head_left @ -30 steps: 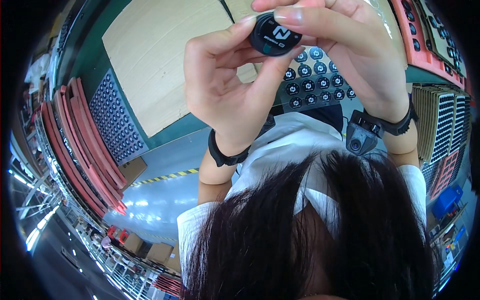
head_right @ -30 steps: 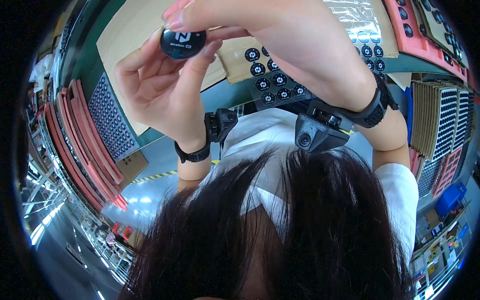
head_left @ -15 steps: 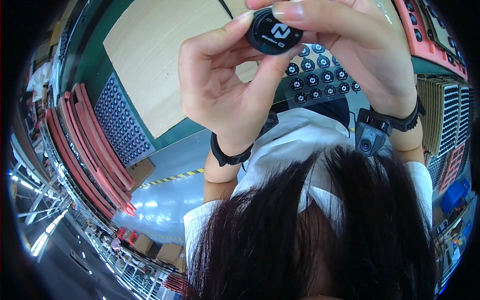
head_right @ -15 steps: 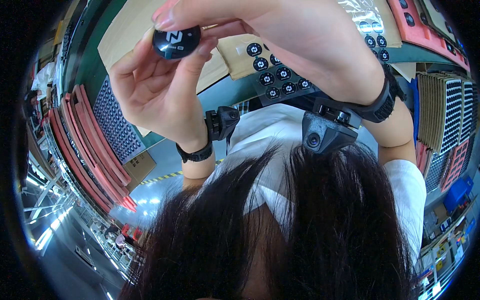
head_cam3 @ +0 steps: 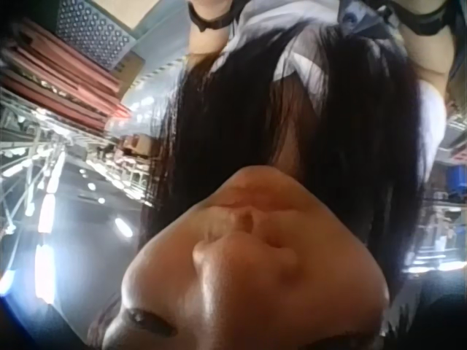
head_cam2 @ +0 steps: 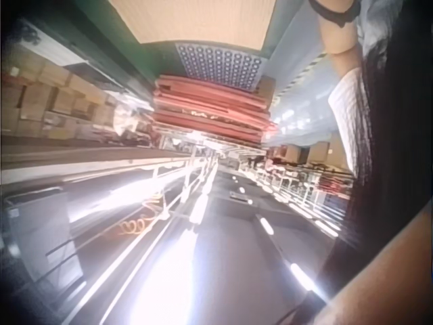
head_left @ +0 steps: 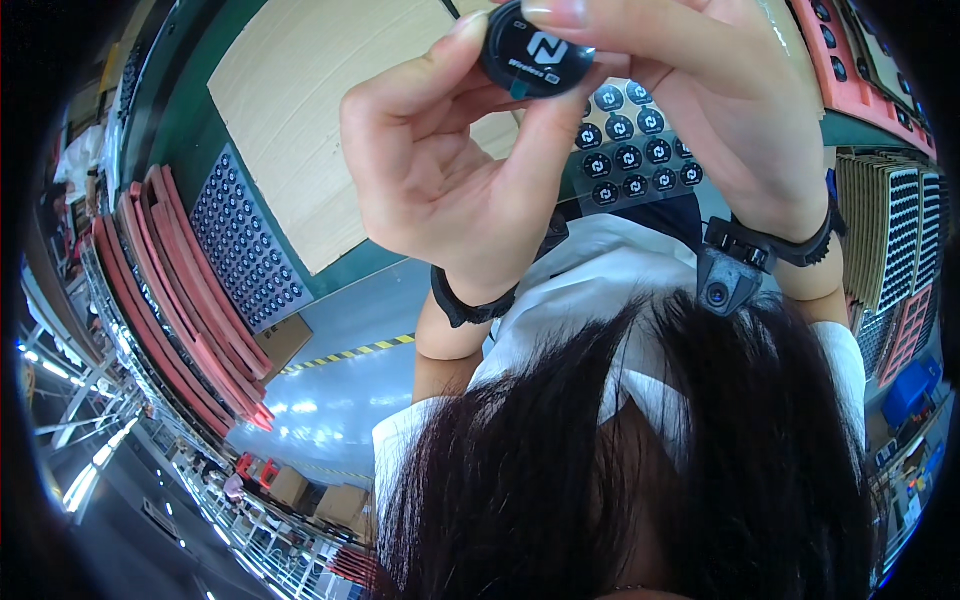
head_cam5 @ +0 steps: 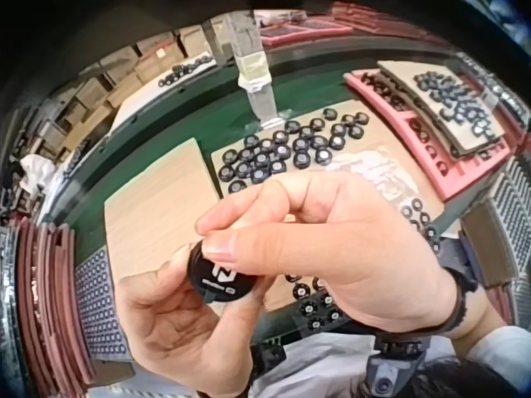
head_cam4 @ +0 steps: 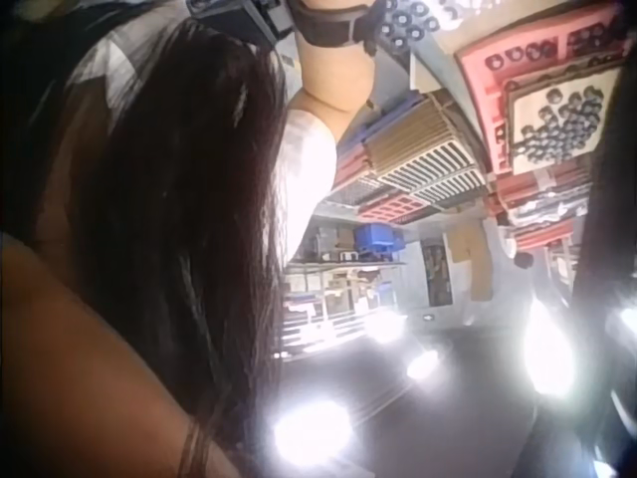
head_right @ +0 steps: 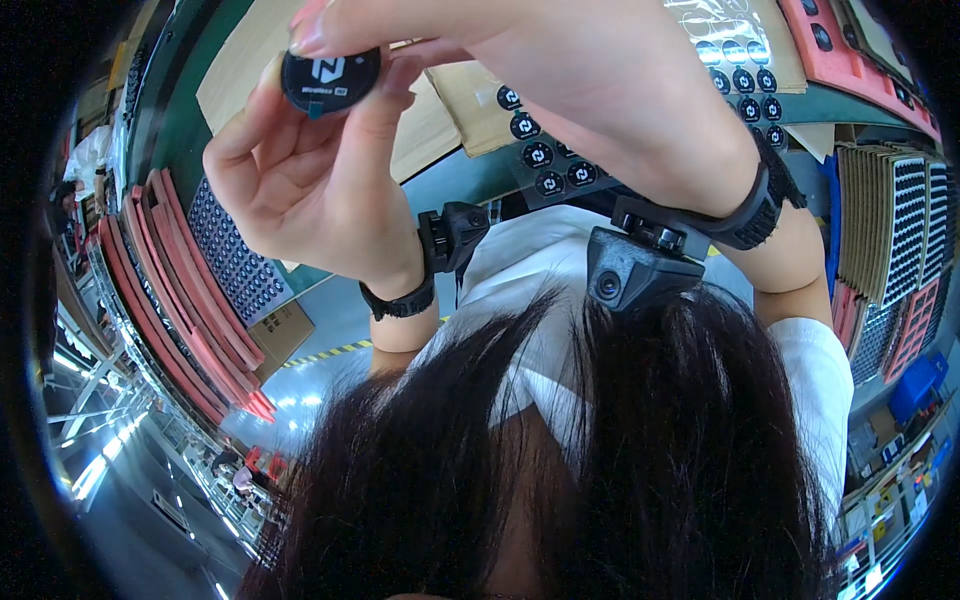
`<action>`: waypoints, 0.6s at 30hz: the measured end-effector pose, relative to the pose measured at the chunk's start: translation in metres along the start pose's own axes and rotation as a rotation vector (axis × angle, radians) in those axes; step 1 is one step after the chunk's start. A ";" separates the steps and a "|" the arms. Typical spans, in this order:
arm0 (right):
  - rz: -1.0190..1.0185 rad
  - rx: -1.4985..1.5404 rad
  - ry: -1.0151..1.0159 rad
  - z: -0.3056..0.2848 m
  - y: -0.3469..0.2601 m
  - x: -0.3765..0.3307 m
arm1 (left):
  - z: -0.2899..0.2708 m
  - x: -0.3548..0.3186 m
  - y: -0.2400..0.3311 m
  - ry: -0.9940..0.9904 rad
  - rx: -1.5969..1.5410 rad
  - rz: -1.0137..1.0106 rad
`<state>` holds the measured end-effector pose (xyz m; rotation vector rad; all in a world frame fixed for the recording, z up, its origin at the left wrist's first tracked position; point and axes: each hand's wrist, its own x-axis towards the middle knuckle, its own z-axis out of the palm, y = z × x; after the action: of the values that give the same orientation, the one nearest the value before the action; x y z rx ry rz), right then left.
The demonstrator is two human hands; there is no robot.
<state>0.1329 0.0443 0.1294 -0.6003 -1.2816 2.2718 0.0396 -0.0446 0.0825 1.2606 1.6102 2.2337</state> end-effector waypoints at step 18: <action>-0.125 0.186 -0.013 0.007 0.027 0.011 | 0.004 0.000 -0.017 0.253 0.144 0.187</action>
<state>0.1151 0.0337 0.1078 -0.4282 -1.0666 2.2618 0.0363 -0.0344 0.0691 1.2512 1.8401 2.5191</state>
